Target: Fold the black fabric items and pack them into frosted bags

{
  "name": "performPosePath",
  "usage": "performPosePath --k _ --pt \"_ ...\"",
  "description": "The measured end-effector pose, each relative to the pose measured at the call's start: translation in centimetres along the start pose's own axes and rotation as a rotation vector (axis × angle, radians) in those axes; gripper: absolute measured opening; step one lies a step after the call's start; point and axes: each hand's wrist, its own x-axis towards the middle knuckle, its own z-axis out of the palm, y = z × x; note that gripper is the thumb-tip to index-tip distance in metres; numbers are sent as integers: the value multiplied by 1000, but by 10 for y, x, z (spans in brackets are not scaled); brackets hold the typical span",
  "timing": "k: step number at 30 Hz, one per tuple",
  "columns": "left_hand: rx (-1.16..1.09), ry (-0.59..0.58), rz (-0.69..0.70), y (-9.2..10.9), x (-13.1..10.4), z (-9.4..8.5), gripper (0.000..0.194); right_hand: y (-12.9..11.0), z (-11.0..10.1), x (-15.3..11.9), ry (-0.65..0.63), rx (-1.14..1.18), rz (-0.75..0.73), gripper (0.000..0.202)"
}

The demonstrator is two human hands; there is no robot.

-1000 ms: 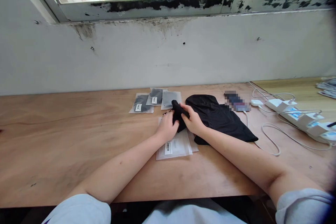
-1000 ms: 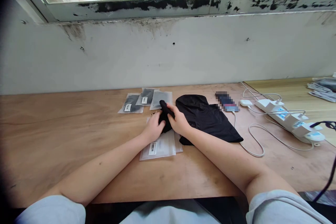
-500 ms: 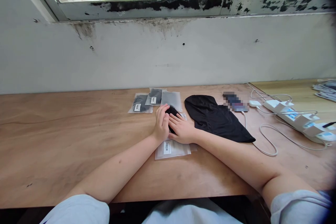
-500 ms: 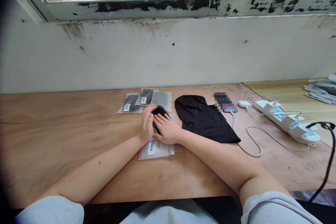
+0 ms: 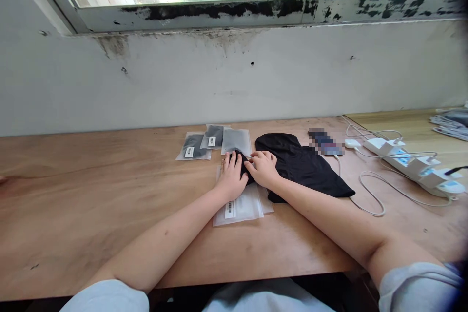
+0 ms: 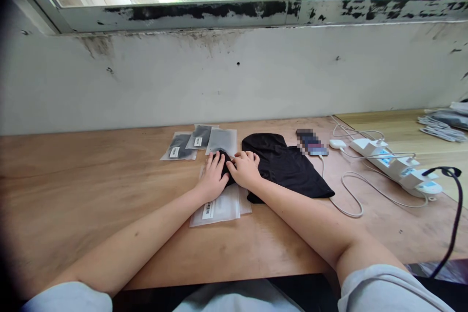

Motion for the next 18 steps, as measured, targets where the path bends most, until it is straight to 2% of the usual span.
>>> performPosePath --k 5,8,12,15,18 --pt "-56 59 56 -1 -2 0 75 0 2 7 -55 27 142 26" --pt "-65 102 54 0 -3 -1 74 -3 0 10 -49 72 101 14" --pt "-94 134 52 1 -4 -5 70 -9 -7 12 -77 317 80 10" --pt "-119 119 60 3 -5 -8 68 -8 -21 18 -95 509 149 16" --pt "-133 101 97 5 -6 -10 68 1 -45 28 -227 623 163 19"
